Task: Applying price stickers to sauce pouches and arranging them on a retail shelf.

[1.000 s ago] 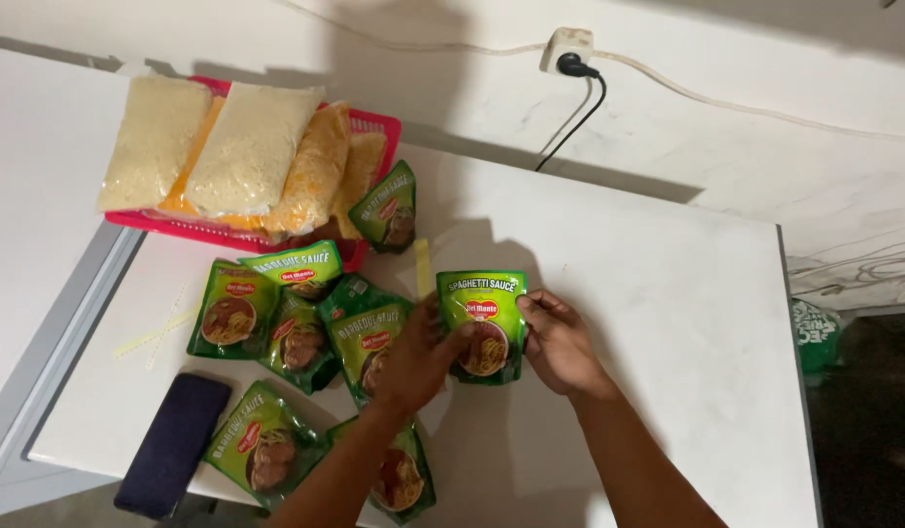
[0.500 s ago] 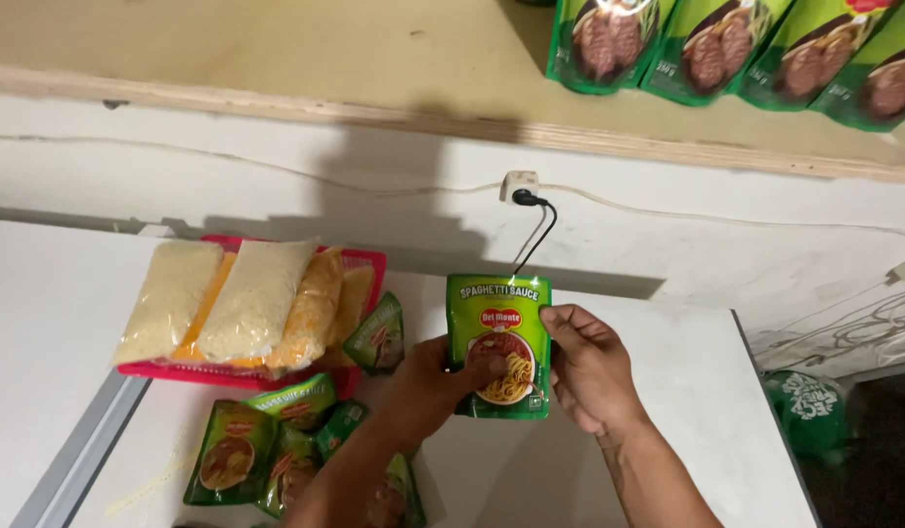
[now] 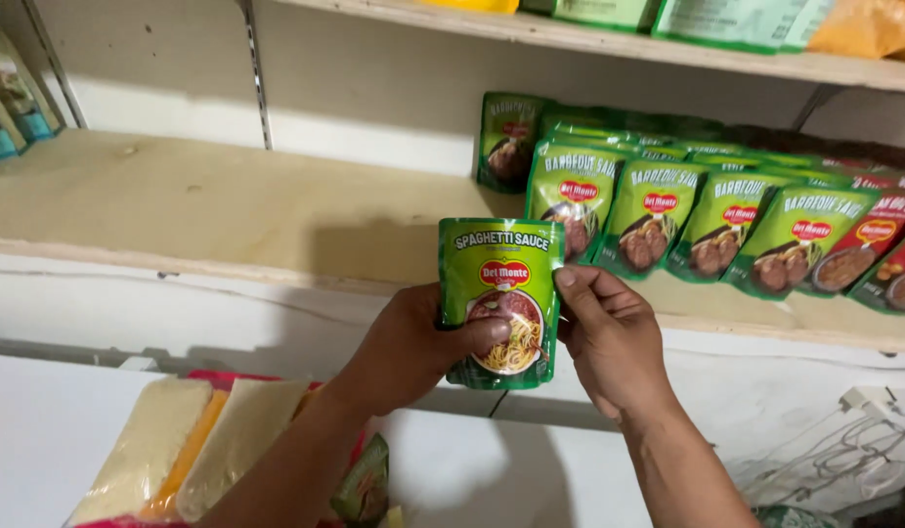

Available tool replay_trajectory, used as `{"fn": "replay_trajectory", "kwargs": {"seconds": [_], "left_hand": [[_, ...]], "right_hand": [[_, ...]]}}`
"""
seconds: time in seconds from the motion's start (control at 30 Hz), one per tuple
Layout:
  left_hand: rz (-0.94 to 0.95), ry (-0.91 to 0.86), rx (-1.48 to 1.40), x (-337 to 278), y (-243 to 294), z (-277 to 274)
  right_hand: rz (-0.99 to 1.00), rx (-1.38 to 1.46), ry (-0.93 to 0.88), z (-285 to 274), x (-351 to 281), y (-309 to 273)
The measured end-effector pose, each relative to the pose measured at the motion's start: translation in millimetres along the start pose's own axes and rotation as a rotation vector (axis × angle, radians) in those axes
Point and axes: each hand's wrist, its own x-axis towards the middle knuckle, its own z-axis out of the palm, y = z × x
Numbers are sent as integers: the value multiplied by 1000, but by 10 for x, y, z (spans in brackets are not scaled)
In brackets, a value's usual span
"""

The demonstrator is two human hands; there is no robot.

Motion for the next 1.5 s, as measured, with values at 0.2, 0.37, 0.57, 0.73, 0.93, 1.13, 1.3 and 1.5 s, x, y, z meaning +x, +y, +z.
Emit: {"fn": "replay_trajectory", "kwargs": {"seconds": [0.2, 0.37, 0.57, 0.73, 0.93, 1.13, 1.3, 1.5], "left_hand": [[26, 162, 238, 505, 254, -409], [179, 206, 339, 1011, 254, -756], [323, 124, 127, 1927, -190, -988], [340, 204, 307, 2543, -381, -971], [245, 245, 340, 2910, -417, -864], [186, 224, 436, 3111, -446, -800], [231, 193, 434, 3282, -621, -863], [-1, 212, 946, 3243, -686, -1001]], "right_hand": [[-238, -323, 97, 91, 336, 276], [-334, -941, 17, 363, 320, 232], [-338, -944, -69, 492, 318, 276], [-294, -1025, -13, 474, 403, 312], [-447, -1124, -11, 206, 548, 592], [-242, -986, 4, 292, 547, 568], [-188, -967, 21, 316, 537, 543], [-236, -979, 13, 313, 536, 567]]}}
